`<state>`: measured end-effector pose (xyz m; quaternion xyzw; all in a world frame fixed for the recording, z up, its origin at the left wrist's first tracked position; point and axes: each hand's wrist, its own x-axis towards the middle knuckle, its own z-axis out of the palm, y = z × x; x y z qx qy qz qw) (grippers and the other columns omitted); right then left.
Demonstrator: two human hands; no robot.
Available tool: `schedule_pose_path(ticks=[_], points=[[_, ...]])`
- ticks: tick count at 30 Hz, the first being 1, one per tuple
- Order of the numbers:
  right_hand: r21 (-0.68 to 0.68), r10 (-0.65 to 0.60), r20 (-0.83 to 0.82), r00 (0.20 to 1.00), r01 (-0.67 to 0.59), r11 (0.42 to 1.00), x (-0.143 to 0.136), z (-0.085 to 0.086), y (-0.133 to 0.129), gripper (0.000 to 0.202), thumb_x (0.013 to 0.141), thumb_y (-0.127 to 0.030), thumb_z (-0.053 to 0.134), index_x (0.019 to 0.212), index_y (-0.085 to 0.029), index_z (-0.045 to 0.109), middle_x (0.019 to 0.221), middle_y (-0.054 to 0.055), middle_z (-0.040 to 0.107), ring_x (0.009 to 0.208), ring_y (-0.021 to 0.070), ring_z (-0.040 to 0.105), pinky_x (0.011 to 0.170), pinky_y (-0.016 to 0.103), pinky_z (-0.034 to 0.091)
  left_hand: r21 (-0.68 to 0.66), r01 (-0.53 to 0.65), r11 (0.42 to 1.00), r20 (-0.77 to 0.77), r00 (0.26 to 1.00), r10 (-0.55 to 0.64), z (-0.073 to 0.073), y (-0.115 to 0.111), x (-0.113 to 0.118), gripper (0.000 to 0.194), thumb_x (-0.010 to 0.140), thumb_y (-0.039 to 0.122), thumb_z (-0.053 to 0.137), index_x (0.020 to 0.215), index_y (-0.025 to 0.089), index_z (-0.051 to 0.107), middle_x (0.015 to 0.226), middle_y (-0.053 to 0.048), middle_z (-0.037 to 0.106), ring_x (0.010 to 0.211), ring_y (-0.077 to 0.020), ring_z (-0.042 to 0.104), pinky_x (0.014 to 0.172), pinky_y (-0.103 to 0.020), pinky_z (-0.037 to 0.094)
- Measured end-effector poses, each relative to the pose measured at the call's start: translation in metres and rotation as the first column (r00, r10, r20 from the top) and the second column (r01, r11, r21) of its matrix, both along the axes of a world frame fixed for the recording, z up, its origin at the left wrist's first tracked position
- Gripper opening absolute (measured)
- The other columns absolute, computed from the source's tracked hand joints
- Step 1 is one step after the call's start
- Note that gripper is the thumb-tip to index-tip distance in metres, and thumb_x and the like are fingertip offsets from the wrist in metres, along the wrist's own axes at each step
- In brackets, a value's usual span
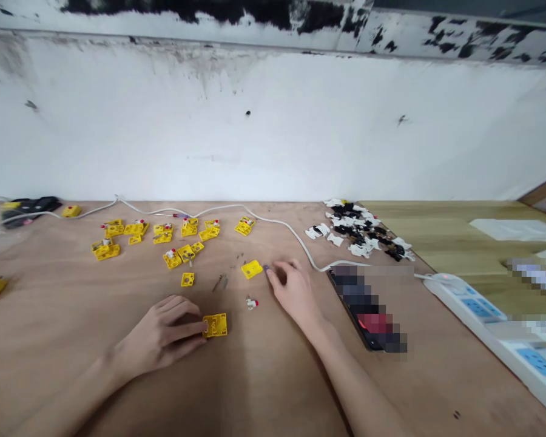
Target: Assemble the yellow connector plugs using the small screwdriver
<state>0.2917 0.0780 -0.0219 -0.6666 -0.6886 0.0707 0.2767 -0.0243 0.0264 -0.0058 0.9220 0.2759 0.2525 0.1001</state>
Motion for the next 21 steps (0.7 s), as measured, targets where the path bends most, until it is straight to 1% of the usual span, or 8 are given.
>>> schedule_pose_path(ticks=[2,6,11,14,16,18,20,21], points=[[-0.029,0.011,0.009,1.000,-0.011,1.000,-0.001,-0.001,-0.001,0.034,0.095,-0.042,0.053,0.105,-0.017,0.074,0.104,0.010,0.068,0.094,0.0273,0.067,0.086,0.040,0.050,-0.035,0.005,0.999,0.032,0.999,-0.004,-0.001,-0.001,0.002,0.015,0.096,0.024,0.060,0.107,0.024,0.071,0.107,-0.007,0.068,0.093,-0.0187,0.063,0.082,-0.035,0.050],[-0.062,0.024,0.033,0.999,-0.022,0.998,-0.002,0.006,-0.003,0.034,0.094,-0.046,0.057,0.103,-0.020,0.076,0.104,0.008,0.070,0.090,0.0256,0.068,0.078,0.037,0.051,-0.074,0.043,0.996,0.076,0.996,-0.038,-0.003,-0.001,0.004,0.016,0.096,0.022,0.060,0.108,0.022,0.070,0.105,-0.007,0.071,0.095,-0.0196,0.064,0.085,-0.036,0.053],[-0.133,0.201,0.033,0.979,-0.195,0.972,0.011,0.019,-0.003,0.020,0.088,-0.038,0.063,0.094,-0.027,0.078,0.096,0.004,0.072,0.076,0.0194,0.067,0.066,0.030,0.050,-0.094,0.053,0.994,0.128,0.991,-0.041,-0.005,-0.001,0.007,0.016,0.095,0.019,0.060,0.106,0.021,0.070,0.105,-0.008,0.071,0.093,-0.0195,0.065,0.083,-0.034,0.056],[-0.165,0.193,-0.024,0.981,-0.194,0.967,0.019,0.020,0.000,0.017,0.087,-0.037,0.064,0.092,-0.028,0.078,0.086,0.002,0.075,0.070,0.0193,0.067,0.062,0.029,0.050,-0.103,0.078,0.992,0.148,0.987,-0.062,-0.007,-0.004,0.012,0.016,0.094,0.018,0.059,0.106,0.020,0.070,0.104,-0.008,0.071,0.093,-0.0195,0.065,0.082,-0.032,0.056],[-0.101,0.095,-0.143,0.985,-0.110,0.989,0.020,0.019,0.002,0.021,0.085,-0.040,0.066,0.095,-0.025,0.076,0.083,0.004,0.075,0.068,0.0204,0.068,0.060,0.030,0.051,-0.113,0.093,0.989,0.152,0.986,-0.075,-0.008,-0.007,0.016,0.016,0.094,0.019,0.059,0.106,0.020,0.070,0.103,-0.008,0.071,0.092,-0.0195,0.064,0.082,-0.032,0.057],[0.015,0.008,-0.341,0.940,-0.003,1.000,0.017,0.019,0.003,0.028,0.083,-0.045,0.070,0.099,-0.021,0.073,0.083,0.006,0.075,0.068,0.0212,0.069,0.059,0.031,0.054,-0.118,0.101,0.988,0.155,0.985,-0.082,-0.008,-0.010,0.019,0.016,0.094,0.019,0.058,0.106,0.020,0.070,0.101,-0.009,0.070,0.091,-0.0194,0.064,0.080,-0.032,0.057],[0.112,0.015,-0.592,0.805,0.064,0.992,0.009,0.021,0.003,0.034,0.080,-0.047,0.075,0.099,-0.020,0.069,0.085,0.007,0.075,0.070,0.0218,0.070,0.062,0.033,0.058,-0.121,0.105,0.987,0.149,0.985,-0.086,-0.007,-0.011,0.021,0.016,0.095,0.019,0.057,0.105,0.020,0.070,0.100,-0.009,0.070,0.090,-0.0192,0.065,0.079,-0.032,0.058],[0.138,0.050,-0.712,0.700,0.069,0.988,0.004,0.023,0.002,0.035,0.078,-0.047,0.077,0.098,-0.020,0.067,0.087,0.007,0.075,0.071,0.0222,0.071,0.064,0.036,0.061,-0.122,0.107,0.987,0.145,0.985,-0.089,-0.007,-0.012,0.022,0.016,0.095,0.018,0.057,0.105,0.020,0.069,0.099,-0.009,0.069,0.090,-0.0191,0.065,0.079,-0.031,0.058]])
